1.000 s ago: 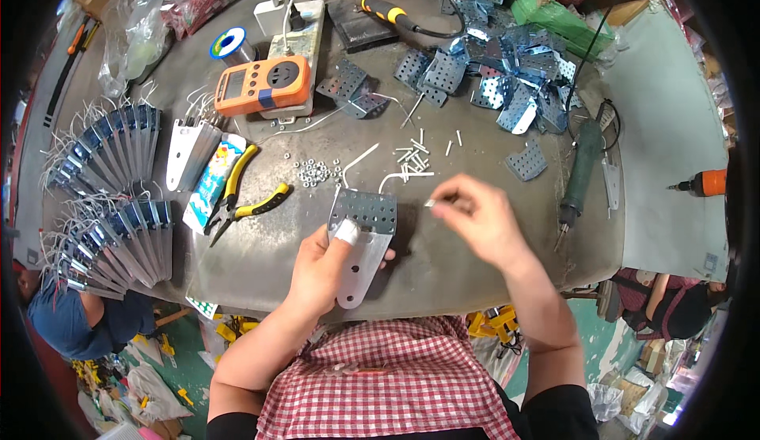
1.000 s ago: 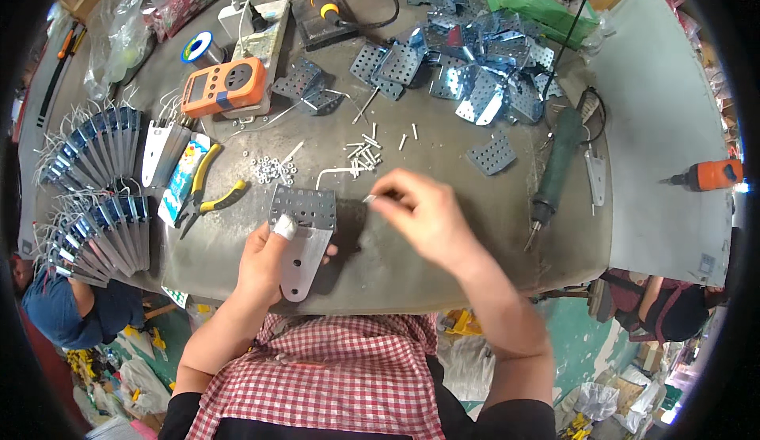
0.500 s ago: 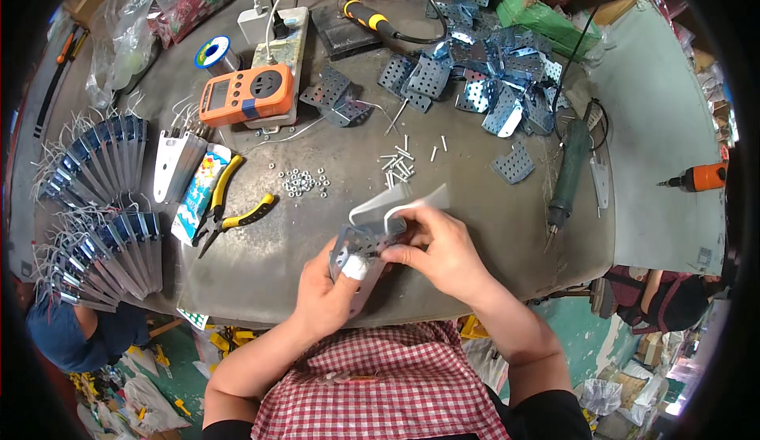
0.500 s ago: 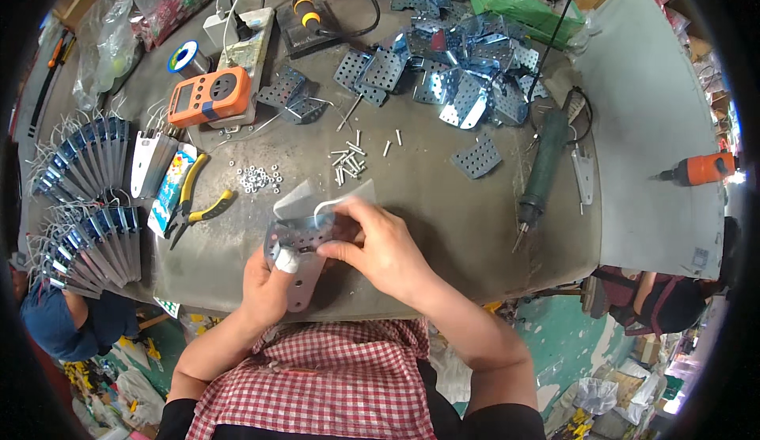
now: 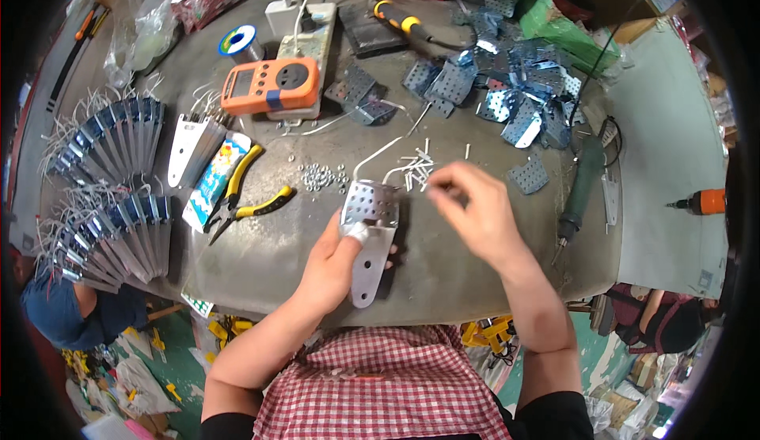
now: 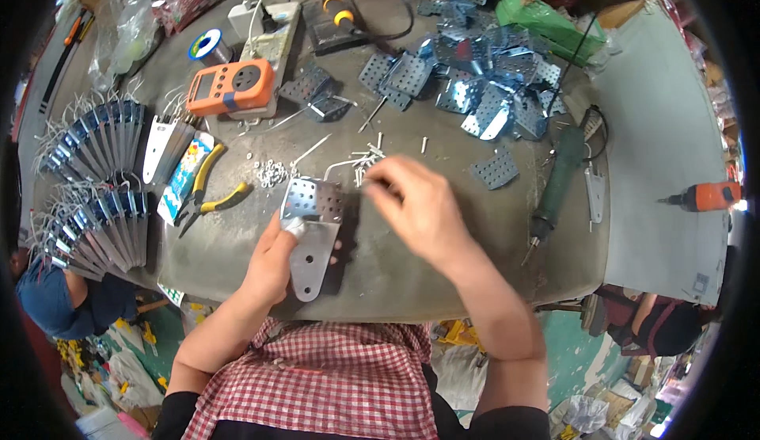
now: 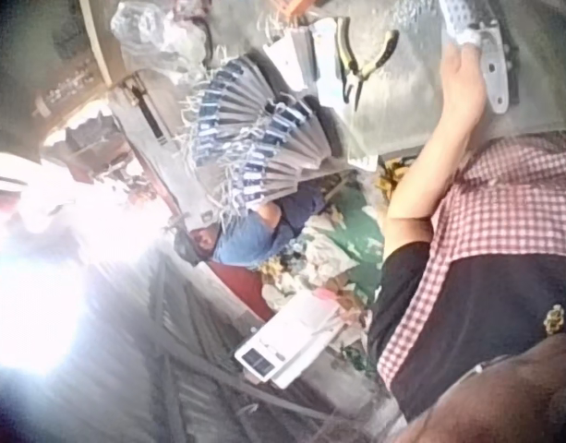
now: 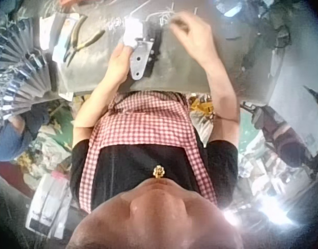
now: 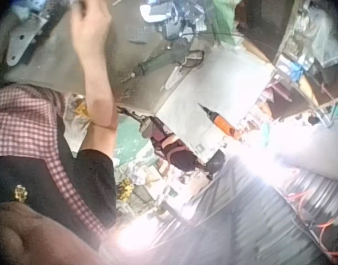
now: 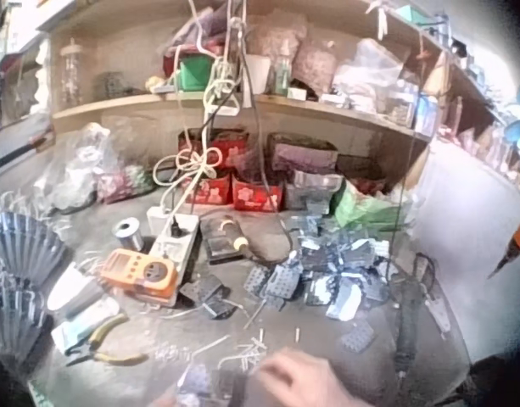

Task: The person is assembling metal components using an electric screwdriver.

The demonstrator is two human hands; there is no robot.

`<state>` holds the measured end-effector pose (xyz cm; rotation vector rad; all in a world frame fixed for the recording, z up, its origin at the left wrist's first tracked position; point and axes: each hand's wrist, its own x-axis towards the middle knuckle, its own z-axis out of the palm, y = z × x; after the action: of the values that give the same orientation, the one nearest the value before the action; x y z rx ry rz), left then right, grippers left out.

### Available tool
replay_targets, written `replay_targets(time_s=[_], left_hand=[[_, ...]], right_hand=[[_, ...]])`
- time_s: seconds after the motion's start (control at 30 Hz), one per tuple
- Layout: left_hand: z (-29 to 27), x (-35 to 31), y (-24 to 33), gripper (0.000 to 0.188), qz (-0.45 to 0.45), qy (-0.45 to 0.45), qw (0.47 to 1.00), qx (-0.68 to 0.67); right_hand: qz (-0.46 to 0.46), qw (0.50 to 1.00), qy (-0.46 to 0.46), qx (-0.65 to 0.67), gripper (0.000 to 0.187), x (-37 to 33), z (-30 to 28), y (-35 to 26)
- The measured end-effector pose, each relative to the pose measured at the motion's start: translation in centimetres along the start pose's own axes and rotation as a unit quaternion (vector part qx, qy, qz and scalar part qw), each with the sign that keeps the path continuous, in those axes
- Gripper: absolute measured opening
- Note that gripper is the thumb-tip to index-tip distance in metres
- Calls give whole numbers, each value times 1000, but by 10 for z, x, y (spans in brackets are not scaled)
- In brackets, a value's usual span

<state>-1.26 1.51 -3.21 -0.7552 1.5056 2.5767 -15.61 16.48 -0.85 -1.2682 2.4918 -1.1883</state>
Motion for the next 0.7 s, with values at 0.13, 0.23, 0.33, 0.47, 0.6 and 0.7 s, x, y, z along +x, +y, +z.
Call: replay_targets(time_s=[0.13,0.23,0.33,0.47,0.6,0.7], left_hand=[[3,0,-6,35,109,-1,973,203],[7,-3,-2,37,63,-4,967,246],[10,-5,-1,38,69,-10,957,283],[10,-3,-5,41,142,-46,945,291],[14,-2,4,53,70,-149,951,260],[24,5,12,61,35,-215,970,109]], right_hand=[[-12,989,-29,146,12,-14,22,-40],[-40,992,-15,121,13,-14,26,-36],[-93,996,-8,6,15,-18,23,-45],[-89,994,-34,-48,17,-22,14,-55],[-52,997,-26,49,24,-23,12,-42],[-44,993,43,104,40,-30,11,-29]])
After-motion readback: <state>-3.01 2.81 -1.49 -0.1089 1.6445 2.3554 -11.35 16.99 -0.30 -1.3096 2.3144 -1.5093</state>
